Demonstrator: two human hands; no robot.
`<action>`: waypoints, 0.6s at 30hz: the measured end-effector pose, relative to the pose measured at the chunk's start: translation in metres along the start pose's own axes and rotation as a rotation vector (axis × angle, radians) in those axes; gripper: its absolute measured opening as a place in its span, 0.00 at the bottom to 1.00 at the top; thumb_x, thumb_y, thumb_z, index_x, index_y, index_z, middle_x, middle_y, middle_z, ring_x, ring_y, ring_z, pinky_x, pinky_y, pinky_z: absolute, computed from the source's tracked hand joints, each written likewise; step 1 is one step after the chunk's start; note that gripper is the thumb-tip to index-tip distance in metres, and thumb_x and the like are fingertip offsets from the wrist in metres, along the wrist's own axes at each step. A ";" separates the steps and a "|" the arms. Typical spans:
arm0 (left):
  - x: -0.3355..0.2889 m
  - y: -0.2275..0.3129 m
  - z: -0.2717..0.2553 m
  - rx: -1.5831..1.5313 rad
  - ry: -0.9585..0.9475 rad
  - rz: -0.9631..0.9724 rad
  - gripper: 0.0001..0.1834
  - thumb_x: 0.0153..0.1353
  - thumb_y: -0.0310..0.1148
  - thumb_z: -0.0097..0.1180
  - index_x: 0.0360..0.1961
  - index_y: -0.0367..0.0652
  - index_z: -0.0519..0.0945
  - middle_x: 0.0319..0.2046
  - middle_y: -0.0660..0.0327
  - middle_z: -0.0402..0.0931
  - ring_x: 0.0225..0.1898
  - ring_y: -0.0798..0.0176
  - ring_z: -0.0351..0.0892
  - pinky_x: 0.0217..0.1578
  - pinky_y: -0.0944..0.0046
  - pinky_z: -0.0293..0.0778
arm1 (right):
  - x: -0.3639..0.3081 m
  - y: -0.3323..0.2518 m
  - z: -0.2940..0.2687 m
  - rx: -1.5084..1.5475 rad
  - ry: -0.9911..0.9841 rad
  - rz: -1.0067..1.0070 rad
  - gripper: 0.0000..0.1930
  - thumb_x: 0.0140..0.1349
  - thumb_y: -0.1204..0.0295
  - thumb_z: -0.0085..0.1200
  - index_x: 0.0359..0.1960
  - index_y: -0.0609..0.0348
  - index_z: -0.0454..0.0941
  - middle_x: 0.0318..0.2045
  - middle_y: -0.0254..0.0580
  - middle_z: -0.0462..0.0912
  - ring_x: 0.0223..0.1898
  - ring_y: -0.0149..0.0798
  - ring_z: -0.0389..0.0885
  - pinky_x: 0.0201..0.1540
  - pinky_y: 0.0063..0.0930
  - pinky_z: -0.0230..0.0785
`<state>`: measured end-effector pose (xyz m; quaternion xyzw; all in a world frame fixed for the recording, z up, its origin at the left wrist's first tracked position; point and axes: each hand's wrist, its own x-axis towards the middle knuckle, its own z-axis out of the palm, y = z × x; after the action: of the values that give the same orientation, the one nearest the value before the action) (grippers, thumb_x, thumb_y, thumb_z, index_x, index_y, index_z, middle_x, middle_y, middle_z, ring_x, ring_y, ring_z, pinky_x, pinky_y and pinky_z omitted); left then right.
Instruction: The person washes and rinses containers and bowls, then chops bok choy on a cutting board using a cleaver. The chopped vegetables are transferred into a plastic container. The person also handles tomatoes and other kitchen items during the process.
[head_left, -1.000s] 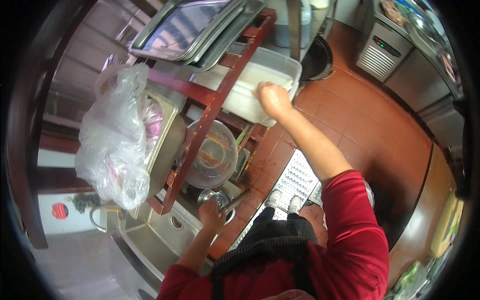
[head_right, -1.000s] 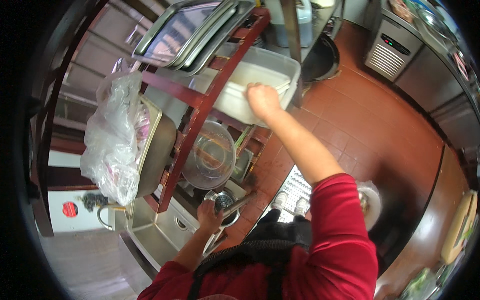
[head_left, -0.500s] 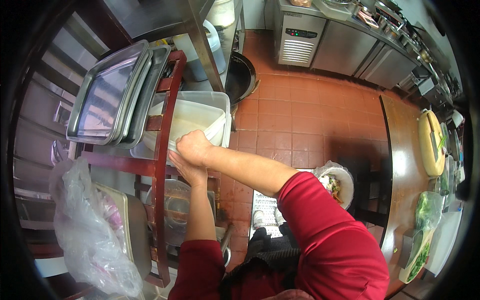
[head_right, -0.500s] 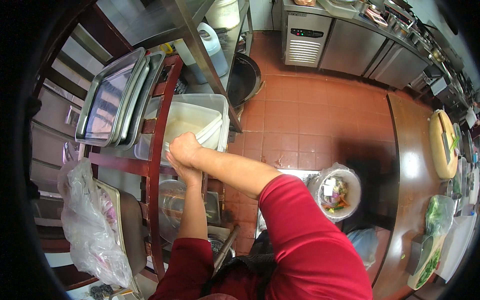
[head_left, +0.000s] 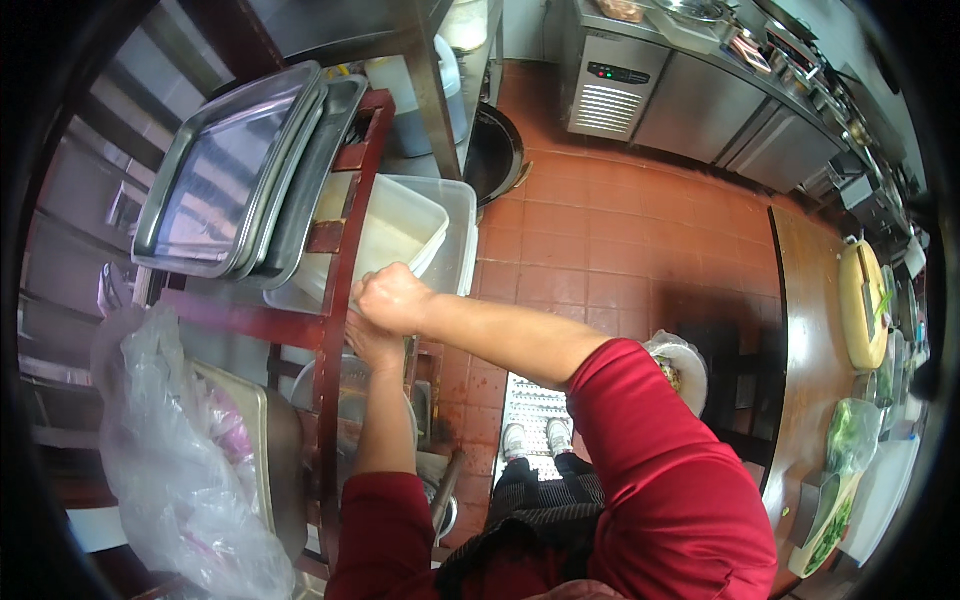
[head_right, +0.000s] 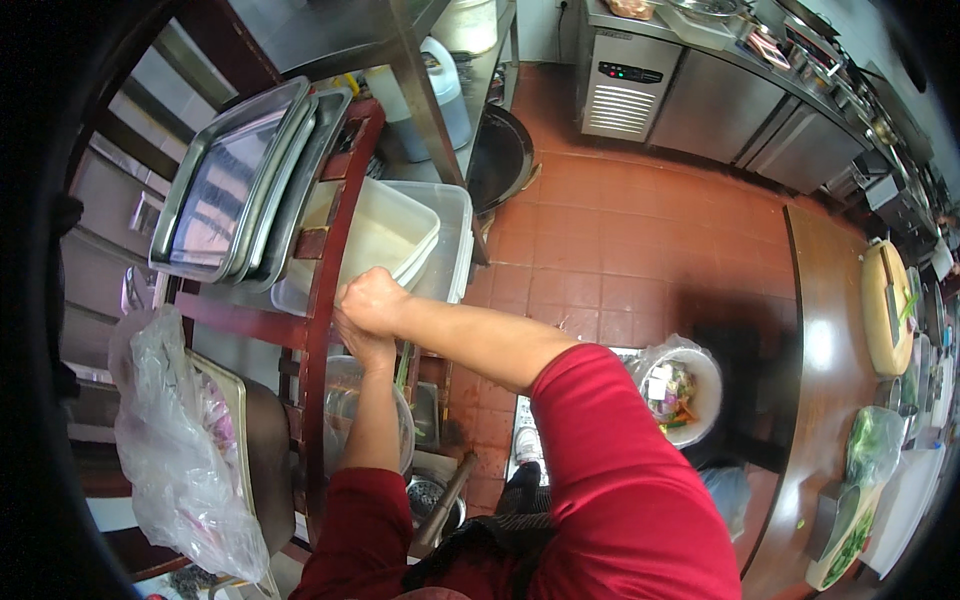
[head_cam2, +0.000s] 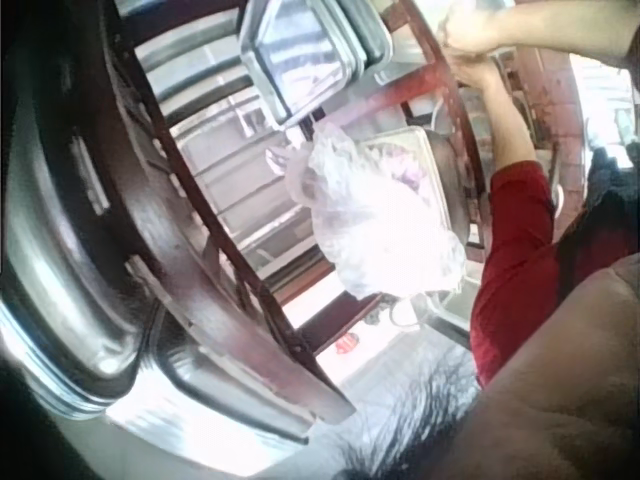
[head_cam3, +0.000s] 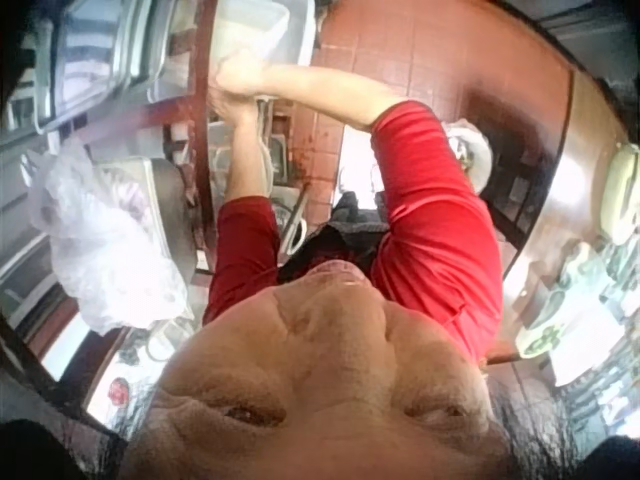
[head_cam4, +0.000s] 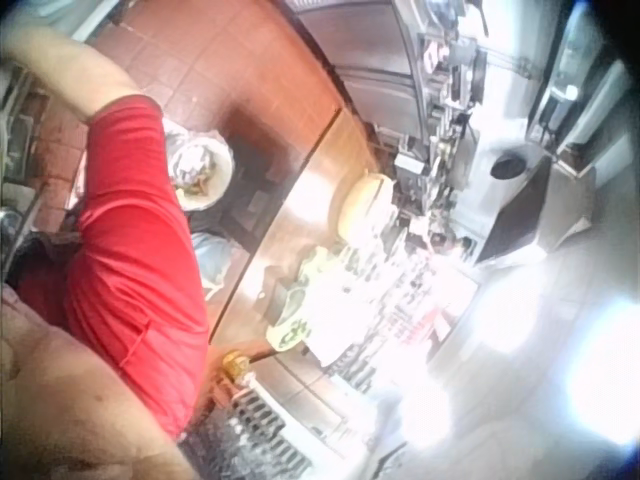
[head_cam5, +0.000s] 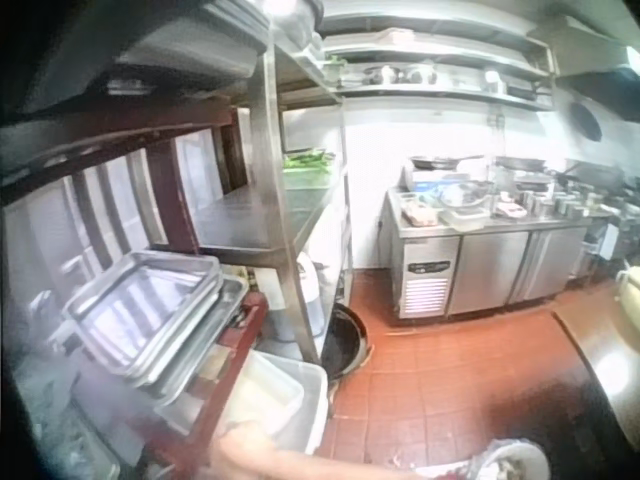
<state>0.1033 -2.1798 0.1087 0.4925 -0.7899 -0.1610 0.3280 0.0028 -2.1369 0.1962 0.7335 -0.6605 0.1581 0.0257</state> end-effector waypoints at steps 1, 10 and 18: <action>-0.001 0.000 -0.001 -0.007 -0.119 -0.076 0.27 0.48 0.43 0.59 0.45 0.37 0.68 0.43 0.43 0.71 0.47 0.40 0.69 0.45 0.46 0.63 | -0.001 -0.001 0.001 -0.016 -0.019 0.008 0.08 0.47 0.69 0.50 0.25 0.58 0.79 0.26 0.45 0.82 0.31 0.42 0.82 0.30 0.36 0.74; -0.015 -0.034 -0.006 -0.578 -0.119 0.235 0.28 0.52 0.38 0.56 0.53 0.39 0.68 0.47 0.52 0.73 0.53 0.50 0.70 0.54 0.57 0.63 | -0.021 -0.030 0.003 -0.051 0.348 0.006 0.08 0.41 0.69 0.53 0.20 0.62 0.74 0.17 0.43 0.76 0.19 0.39 0.77 0.18 0.37 0.69; -0.018 -0.003 0.001 -0.305 0.020 0.220 0.44 0.45 0.33 0.68 0.60 0.34 0.56 0.58 0.46 0.59 0.59 0.45 0.59 0.60 0.50 0.55 | 0.020 -0.001 0.011 -0.086 -0.005 0.088 0.09 0.51 0.66 0.52 0.30 0.46 0.84 0.32 0.33 0.84 0.36 0.37 0.82 0.32 0.31 0.71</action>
<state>0.1100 -2.1658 0.0993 0.3493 -0.8023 -0.2371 0.4221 0.0073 -2.1586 0.1909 0.7024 -0.6984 0.1284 0.0487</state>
